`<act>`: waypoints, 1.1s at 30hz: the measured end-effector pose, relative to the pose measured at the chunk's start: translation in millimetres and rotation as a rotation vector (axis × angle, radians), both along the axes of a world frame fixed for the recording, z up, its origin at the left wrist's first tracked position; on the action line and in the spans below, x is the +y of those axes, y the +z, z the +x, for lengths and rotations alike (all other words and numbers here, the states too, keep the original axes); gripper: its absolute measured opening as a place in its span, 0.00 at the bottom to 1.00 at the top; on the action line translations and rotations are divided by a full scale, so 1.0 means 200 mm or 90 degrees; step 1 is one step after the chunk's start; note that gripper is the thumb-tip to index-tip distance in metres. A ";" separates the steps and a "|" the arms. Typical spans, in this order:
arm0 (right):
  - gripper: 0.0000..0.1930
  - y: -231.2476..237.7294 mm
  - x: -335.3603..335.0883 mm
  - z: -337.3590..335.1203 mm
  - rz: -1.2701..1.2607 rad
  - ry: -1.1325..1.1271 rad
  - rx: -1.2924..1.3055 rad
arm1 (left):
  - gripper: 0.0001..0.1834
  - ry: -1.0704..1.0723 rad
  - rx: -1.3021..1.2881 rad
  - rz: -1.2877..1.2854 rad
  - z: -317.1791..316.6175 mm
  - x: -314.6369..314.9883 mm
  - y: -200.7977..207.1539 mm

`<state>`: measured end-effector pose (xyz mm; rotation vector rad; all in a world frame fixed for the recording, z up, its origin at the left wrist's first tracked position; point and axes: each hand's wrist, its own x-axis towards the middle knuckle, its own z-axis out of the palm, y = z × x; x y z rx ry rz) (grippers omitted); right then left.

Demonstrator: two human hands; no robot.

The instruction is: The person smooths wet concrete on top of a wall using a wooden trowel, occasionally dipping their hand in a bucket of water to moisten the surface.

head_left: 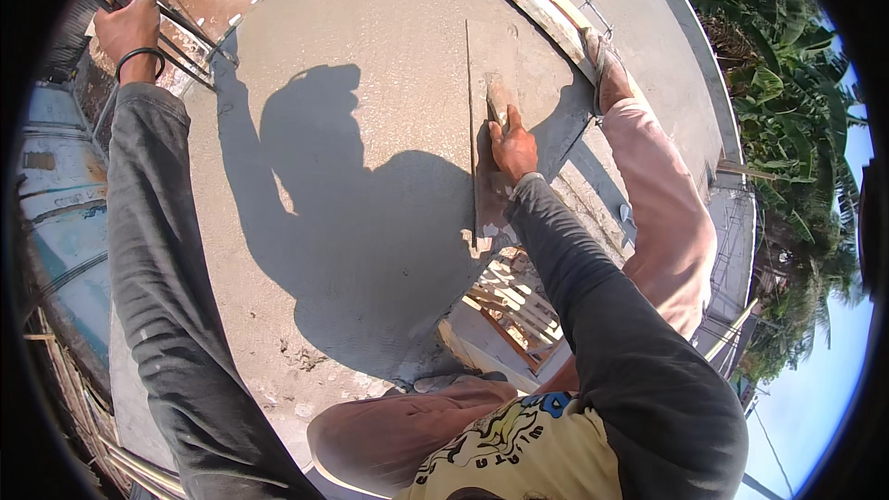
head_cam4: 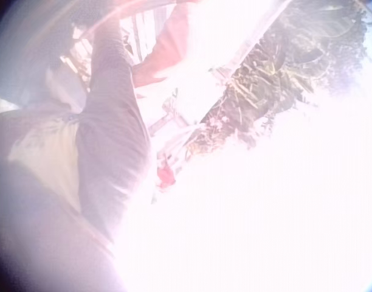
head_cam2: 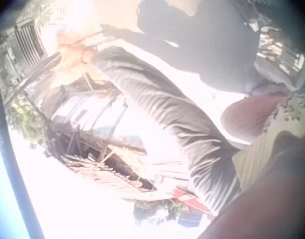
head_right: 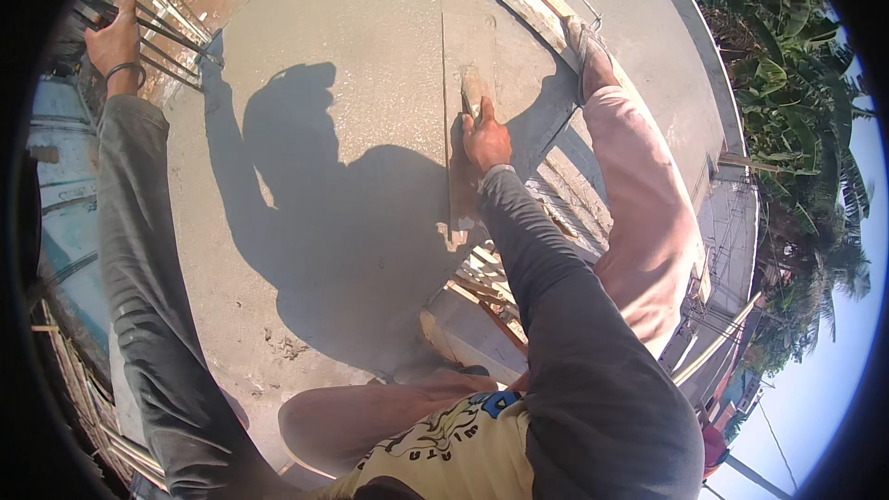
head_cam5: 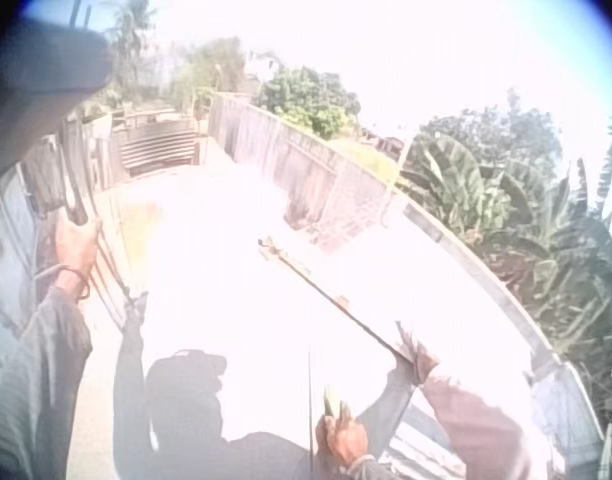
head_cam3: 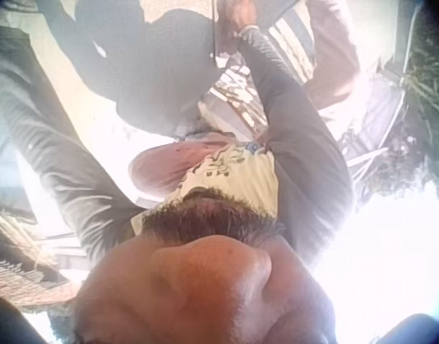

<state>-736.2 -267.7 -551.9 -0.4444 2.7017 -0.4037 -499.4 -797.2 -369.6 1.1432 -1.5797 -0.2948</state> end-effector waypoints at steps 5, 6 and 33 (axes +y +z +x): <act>0.31 0.10 -0.27 -0.08 0.026 0.126 0.032 | 0.22 0.023 -0.021 0.017 -0.06 -0.03 -0.03; 0.30 0.10 -0.33 -0.24 0.041 0.106 0.069 | 0.22 0.013 -0.014 0.017 -0.07 -0.01 -0.03; 0.31 0.06 0.11 0.14 0.035 0.043 0.011 | 0.30 0.023 -0.097 0.057 -0.02 -0.07 -0.01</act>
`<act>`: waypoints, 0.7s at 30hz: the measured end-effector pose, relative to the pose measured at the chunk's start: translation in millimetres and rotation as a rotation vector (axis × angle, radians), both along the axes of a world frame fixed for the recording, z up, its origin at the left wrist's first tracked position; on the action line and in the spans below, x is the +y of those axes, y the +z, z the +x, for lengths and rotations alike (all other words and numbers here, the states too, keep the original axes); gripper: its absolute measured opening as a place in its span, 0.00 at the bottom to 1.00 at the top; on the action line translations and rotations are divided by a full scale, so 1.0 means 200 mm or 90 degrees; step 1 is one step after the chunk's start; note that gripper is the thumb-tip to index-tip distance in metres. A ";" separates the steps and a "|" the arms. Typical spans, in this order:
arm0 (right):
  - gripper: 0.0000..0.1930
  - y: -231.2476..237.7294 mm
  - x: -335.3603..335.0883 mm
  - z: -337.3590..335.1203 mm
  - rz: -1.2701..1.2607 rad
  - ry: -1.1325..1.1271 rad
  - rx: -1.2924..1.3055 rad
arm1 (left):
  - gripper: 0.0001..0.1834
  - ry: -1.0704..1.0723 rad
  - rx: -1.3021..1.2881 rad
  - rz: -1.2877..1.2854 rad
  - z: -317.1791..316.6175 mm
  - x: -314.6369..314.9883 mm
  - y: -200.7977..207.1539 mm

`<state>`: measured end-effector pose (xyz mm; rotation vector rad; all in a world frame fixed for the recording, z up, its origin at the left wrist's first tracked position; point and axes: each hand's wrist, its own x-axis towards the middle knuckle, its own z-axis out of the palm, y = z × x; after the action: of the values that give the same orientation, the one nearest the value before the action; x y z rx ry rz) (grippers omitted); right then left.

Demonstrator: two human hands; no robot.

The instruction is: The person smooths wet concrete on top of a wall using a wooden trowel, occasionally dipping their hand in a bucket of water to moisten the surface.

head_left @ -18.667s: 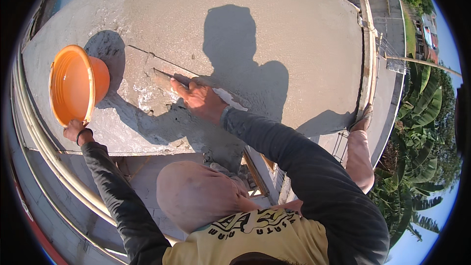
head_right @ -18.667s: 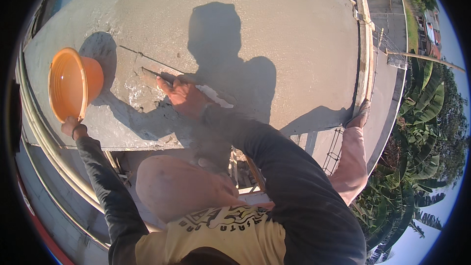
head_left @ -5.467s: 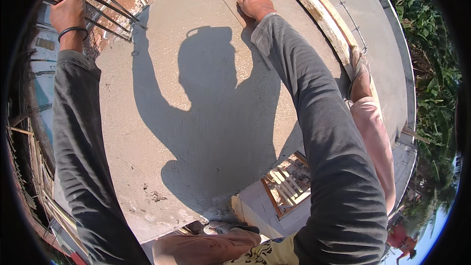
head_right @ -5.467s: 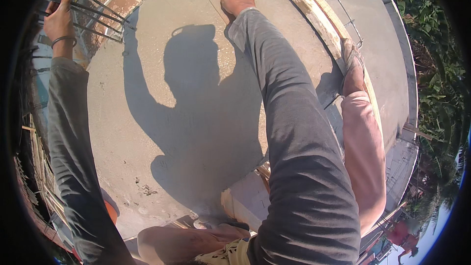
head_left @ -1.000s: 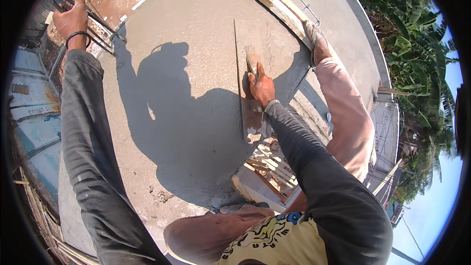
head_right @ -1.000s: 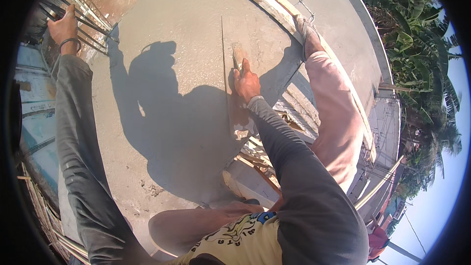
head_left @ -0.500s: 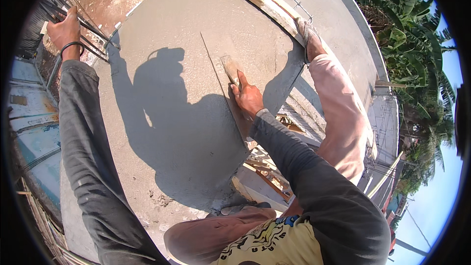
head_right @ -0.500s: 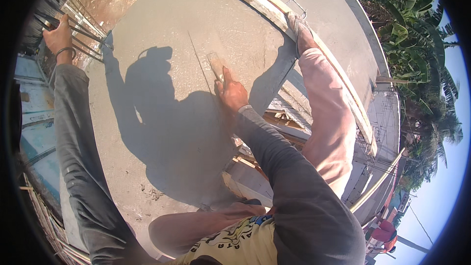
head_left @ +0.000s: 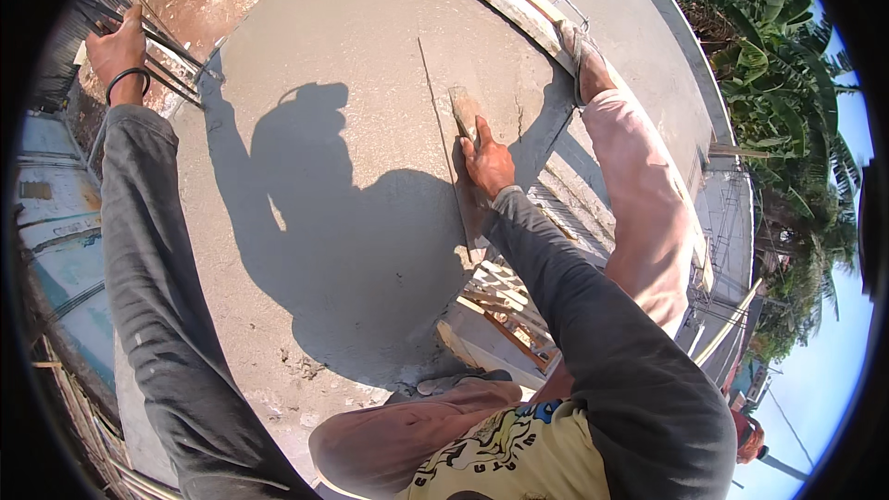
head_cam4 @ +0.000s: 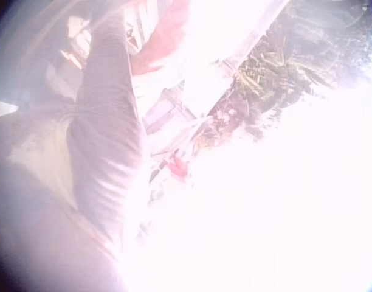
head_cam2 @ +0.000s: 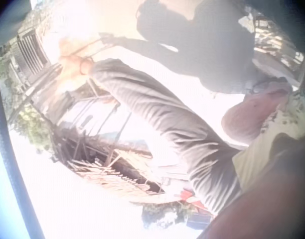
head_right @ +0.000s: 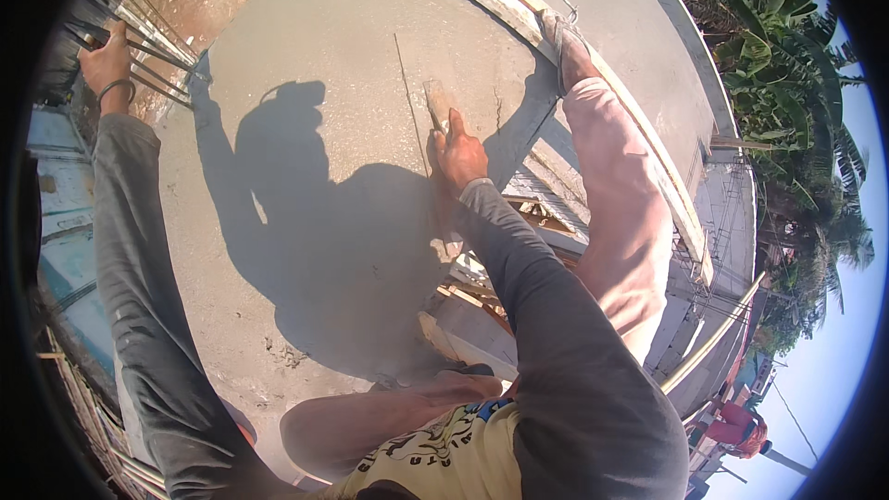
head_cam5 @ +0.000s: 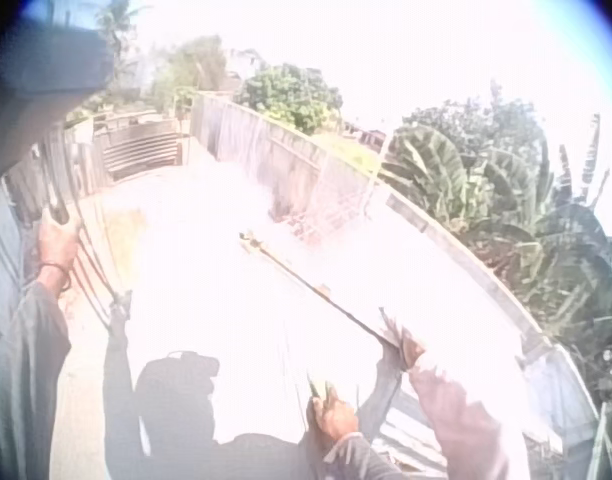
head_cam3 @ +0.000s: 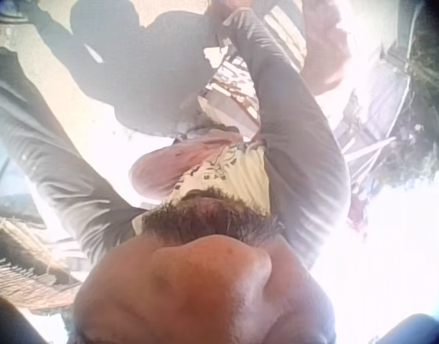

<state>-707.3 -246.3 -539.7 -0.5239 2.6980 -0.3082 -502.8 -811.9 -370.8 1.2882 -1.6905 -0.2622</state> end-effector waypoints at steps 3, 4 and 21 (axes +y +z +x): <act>0.30 0.01 0.03 -0.43 -0.017 -0.115 0.075 | 0.26 -0.069 0.027 0.021 0.01 0.07 0.05; 0.31 -0.03 0.08 -0.40 -0.056 -0.134 0.042 | 0.25 -0.039 0.011 -0.018 0.04 0.04 0.05; 0.35 -0.35 0.59 0.00 -0.171 -0.281 0.176 | 0.24 -0.013 0.009 -0.033 -0.06 0.08 -0.02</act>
<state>-708.3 -128.7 -608.8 -0.0296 3.0448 -0.7762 -514.8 -796.8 -375.2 1.2289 -1.6889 -0.2370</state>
